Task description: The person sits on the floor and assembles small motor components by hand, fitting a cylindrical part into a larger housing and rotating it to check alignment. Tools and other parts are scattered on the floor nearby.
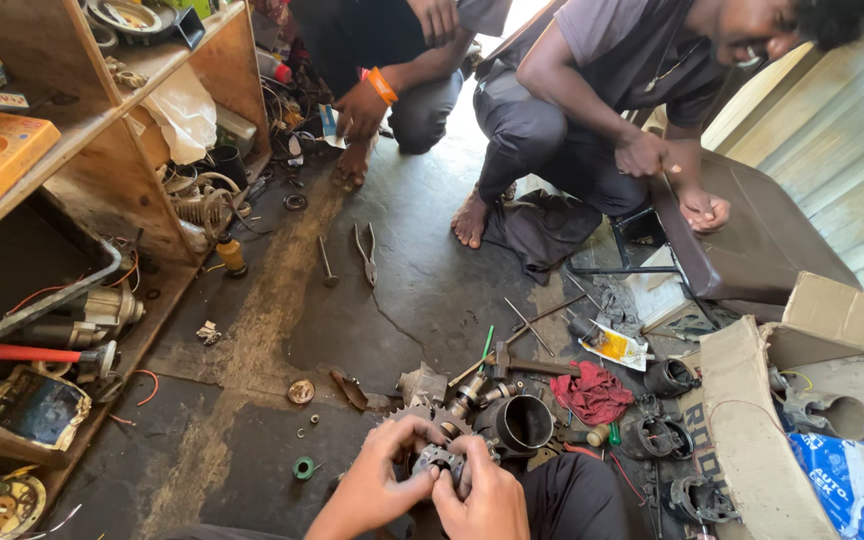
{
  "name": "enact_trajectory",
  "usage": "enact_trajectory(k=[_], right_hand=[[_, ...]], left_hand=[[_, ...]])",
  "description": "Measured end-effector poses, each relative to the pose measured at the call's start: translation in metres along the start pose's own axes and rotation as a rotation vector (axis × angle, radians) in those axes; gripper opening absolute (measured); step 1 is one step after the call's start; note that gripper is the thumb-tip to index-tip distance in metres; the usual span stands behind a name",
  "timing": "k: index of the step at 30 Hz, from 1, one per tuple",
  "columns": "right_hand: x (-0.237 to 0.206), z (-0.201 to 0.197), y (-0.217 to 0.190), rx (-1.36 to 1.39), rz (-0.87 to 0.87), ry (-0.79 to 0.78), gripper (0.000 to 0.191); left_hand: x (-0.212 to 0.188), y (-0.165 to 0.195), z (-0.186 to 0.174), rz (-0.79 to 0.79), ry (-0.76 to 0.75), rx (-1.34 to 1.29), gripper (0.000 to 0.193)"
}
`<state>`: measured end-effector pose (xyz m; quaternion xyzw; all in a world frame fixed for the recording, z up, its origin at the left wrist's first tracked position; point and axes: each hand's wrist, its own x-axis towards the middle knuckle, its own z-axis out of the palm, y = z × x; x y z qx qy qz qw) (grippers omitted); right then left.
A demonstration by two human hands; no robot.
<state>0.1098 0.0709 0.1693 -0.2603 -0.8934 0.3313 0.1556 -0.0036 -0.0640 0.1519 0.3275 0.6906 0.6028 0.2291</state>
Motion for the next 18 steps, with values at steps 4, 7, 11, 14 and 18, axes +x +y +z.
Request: enact_trajectory(k=[4,7,11,14,18], right_hand=[[-0.003,0.003,0.003,-0.005,-0.107,0.036,0.029],[-0.004,0.002,0.001,-0.023,-0.133,0.036,0.030],[-0.003,-0.002,-0.002,-0.123,0.004,-0.068,0.037],[-0.004,-0.001,0.001,-0.120,0.033,-0.085,0.039],[-0.005,0.008,0.008,-0.069,-0.120,0.024,0.033]], left_hand=[[-0.003,0.001,-0.002,0.171,-0.011,0.058,0.031],[-0.001,0.002,-0.006,0.132,-0.049,-0.025,0.032],[0.000,0.003,-0.003,0.024,-0.051,-0.072,0.033],[0.001,0.001,-0.001,-0.006,-0.047,-0.061,0.033],[0.002,-0.003,-0.001,0.005,-0.048,-0.093,0.033]])
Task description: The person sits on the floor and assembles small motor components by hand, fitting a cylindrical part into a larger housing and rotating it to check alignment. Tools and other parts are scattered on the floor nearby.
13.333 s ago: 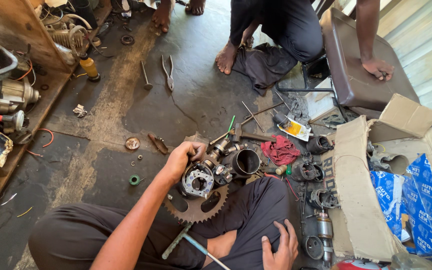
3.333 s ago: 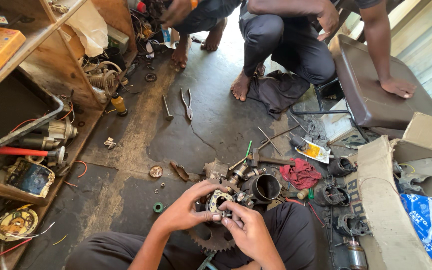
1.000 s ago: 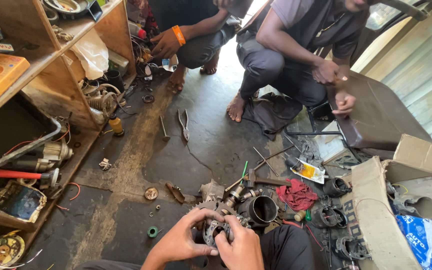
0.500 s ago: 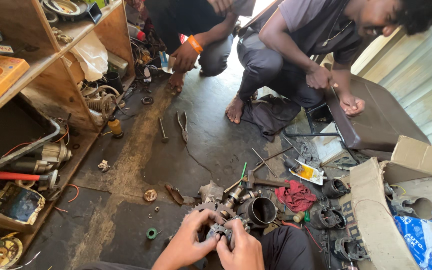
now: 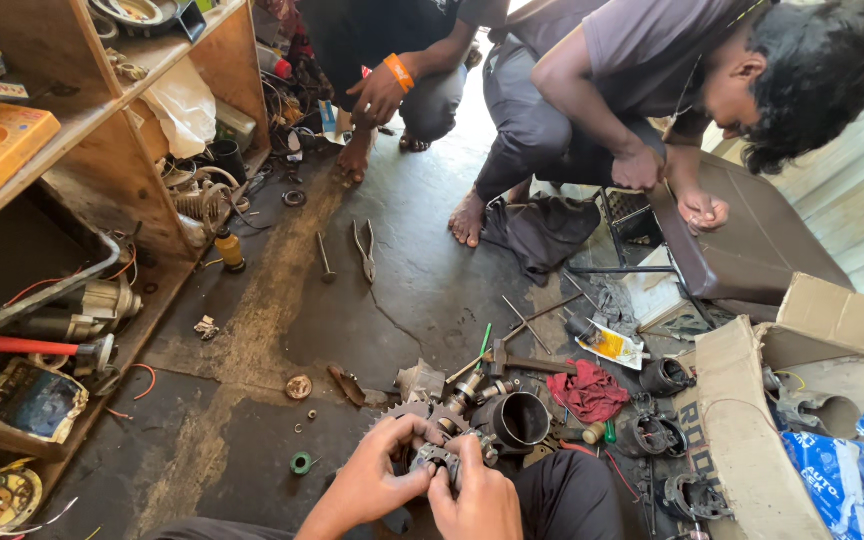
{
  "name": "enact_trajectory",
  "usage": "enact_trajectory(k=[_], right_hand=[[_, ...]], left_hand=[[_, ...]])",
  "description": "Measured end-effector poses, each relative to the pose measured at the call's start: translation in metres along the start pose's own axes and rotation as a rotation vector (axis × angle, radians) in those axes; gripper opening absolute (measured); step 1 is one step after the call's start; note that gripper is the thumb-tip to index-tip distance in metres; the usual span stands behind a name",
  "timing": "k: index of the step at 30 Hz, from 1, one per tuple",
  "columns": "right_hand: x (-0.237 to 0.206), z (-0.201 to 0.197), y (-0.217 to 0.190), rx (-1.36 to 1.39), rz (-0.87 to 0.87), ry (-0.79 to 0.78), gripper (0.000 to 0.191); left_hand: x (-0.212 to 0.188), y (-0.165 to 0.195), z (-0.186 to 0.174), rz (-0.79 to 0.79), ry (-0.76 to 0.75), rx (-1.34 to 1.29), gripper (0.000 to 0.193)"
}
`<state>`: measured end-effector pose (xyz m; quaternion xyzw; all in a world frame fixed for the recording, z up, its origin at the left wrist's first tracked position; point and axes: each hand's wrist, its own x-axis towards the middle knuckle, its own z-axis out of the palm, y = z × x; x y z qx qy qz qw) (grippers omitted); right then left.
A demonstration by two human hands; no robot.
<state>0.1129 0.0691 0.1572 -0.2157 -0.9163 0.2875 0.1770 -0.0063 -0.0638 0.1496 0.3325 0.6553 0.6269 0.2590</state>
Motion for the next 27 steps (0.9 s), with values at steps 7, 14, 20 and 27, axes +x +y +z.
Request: enact_trajectory(k=[7,14,20,27], right_hand=[[-0.002,0.003,0.003,0.018,0.069,-0.021,0.036],[-0.001,0.003,0.000,0.081,-0.018,0.042,0.030],[-0.004,0.007,0.006,0.078,0.002,0.051,0.031],[-0.008,0.014,0.019,0.144,0.013,0.053,0.033]], left_hand=[[0.001,-0.004,0.001,-0.032,0.004,-0.050,0.032],[0.001,-0.003,0.000,-0.032,0.000,-0.029,0.032],[0.001,-0.008,0.002,0.022,0.000,-0.061,0.030],[0.000,0.000,0.002,0.159,0.064,0.072,0.031]])
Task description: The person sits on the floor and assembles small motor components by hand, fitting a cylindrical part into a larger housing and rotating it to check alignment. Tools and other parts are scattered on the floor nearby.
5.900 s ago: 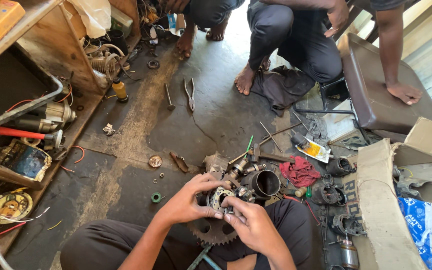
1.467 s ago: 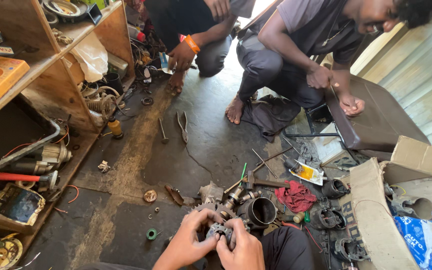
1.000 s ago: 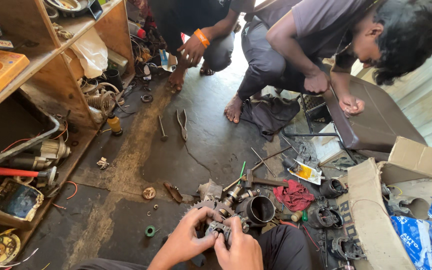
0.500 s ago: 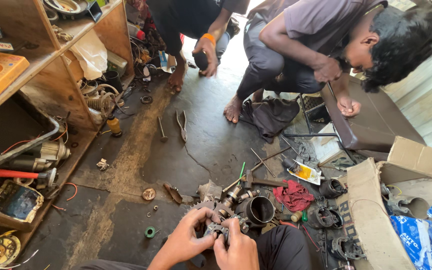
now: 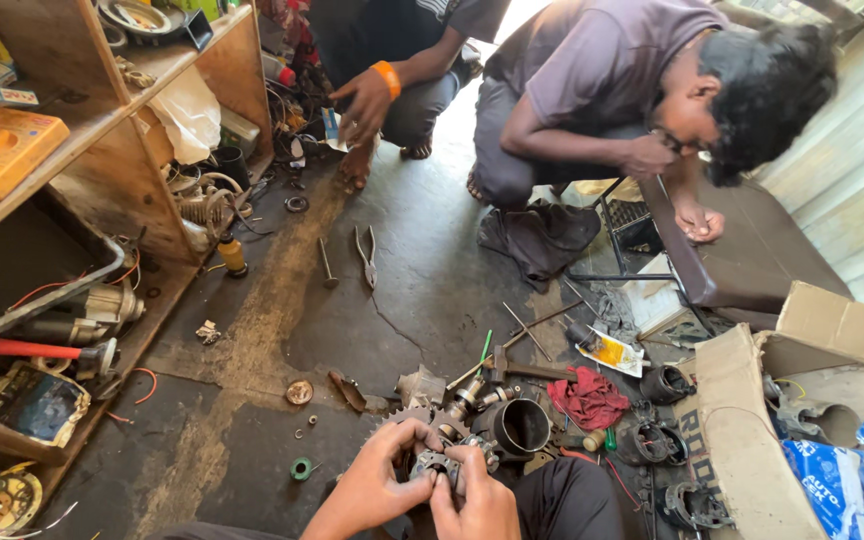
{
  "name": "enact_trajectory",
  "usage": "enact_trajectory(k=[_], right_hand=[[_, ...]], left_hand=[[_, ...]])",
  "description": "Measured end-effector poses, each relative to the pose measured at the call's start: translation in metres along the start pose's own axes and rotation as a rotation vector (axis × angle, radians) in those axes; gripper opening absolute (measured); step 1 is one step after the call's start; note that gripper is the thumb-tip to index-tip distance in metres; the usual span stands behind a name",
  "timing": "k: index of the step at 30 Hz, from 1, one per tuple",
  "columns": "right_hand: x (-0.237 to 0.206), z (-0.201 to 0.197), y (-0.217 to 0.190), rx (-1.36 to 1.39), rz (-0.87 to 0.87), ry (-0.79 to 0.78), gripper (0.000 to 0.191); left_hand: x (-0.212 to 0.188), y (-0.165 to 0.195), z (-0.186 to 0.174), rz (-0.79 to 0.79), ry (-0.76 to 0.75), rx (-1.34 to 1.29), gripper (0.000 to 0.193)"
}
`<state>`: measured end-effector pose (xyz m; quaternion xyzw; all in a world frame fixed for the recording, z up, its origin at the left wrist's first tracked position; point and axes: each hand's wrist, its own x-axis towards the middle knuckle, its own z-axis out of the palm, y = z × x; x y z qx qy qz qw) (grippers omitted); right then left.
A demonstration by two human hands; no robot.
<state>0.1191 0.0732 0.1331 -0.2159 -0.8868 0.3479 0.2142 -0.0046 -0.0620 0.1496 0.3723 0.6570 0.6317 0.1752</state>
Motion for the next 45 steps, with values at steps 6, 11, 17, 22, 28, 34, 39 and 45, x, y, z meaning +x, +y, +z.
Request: enact_trajectory(k=[6,11,17,22,28,34,39,45], right_hand=[[-0.004,-0.002,0.017,0.161,0.045,-0.026,0.034],[-0.006,0.000,0.023,0.214,0.095,-0.050,0.035],[-0.007,0.001,0.027,0.246,-0.015,-0.050,0.034],[-0.006,-0.001,0.027,0.343,0.099,-0.122,0.037],[-0.003,-0.003,0.023,0.298,0.037,-0.142,0.039],[-0.002,0.000,0.029,0.308,0.079,-0.148,0.038],[-0.002,0.001,0.032,0.402,0.052,-0.139,0.036],[0.006,-0.003,0.028,0.227,0.127,-0.152,0.039]], left_hand=[[-0.005,0.026,-0.003,0.292,0.229,0.491,0.043],[-0.008,0.030,0.000,0.107,0.082,0.446,0.036],[-0.012,0.004,0.015,-0.013,0.053,0.517,0.043],[-0.016,-0.023,0.028,0.081,0.062,0.555,0.045],[-0.018,-0.043,0.038,0.023,0.042,0.640,0.058],[-0.014,-0.025,0.029,-0.043,0.001,0.611,0.052],[-0.015,0.000,0.008,-0.014,0.012,0.287,0.037],[-0.015,0.004,0.012,-0.114,-0.013,0.468,0.051]])
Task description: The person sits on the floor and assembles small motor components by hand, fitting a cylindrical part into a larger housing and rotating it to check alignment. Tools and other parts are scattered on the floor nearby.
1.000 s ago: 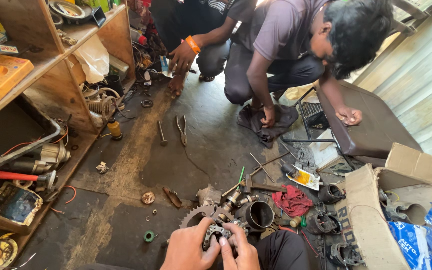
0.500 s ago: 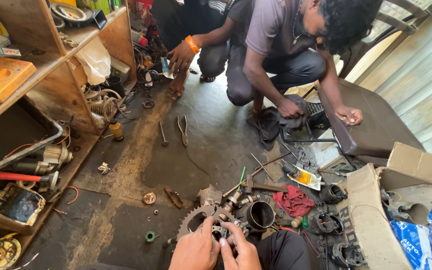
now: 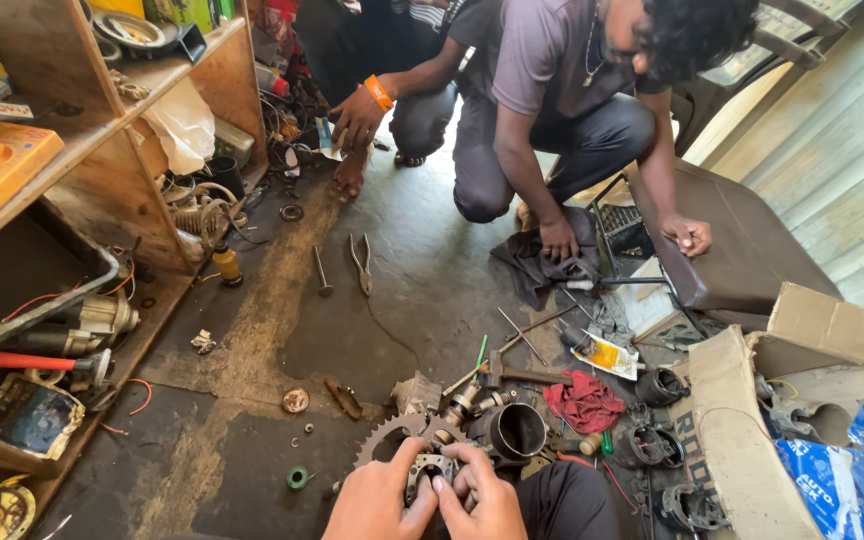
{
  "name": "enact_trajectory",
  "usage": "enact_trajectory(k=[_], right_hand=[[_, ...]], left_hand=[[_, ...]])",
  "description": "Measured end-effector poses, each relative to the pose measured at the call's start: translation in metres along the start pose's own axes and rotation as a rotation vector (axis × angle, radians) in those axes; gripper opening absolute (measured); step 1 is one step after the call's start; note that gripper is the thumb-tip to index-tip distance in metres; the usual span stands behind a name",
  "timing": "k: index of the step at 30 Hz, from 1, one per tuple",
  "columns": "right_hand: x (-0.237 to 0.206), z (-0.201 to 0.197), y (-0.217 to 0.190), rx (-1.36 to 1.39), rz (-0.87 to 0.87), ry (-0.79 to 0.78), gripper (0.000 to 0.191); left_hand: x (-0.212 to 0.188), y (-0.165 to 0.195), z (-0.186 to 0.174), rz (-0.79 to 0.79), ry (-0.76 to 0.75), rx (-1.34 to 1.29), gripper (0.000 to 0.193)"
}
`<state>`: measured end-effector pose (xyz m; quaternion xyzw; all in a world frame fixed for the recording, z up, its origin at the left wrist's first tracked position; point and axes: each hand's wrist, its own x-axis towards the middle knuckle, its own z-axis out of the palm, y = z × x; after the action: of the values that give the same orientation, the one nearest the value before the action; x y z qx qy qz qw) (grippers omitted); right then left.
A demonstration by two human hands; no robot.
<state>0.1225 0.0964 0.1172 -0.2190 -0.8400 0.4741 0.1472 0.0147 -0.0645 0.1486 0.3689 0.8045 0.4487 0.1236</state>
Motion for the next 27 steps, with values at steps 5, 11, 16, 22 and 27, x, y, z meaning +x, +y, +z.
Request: enact_trajectory(k=[5,11,16,22,27], right_hand=[[0.007,0.001,-0.005,-0.059,-0.052,0.000,0.037],[0.006,0.001,-0.010,-0.157,-0.125,0.047,0.036],[0.008,0.003,-0.020,-0.210,-0.132,0.088,0.032],[0.005,0.002,-0.030,-0.192,-0.101,0.090,0.034],[0.003,0.004,-0.035,-0.159,-0.112,0.107,0.031]], left_hand=[[0.003,-0.015,0.018,0.021,0.011,0.120,0.049],[0.002,-0.032,0.033,0.063,-0.036,0.133,0.056],[0.004,-0.034,0.027,0.066,-0.046,0.074,0.050],[0.004,-0.029,0.025,0.030,-0.058,0.077,0.050],[0.003,-0.029,0.022,0.008,-0.040,0.043,0.049]])
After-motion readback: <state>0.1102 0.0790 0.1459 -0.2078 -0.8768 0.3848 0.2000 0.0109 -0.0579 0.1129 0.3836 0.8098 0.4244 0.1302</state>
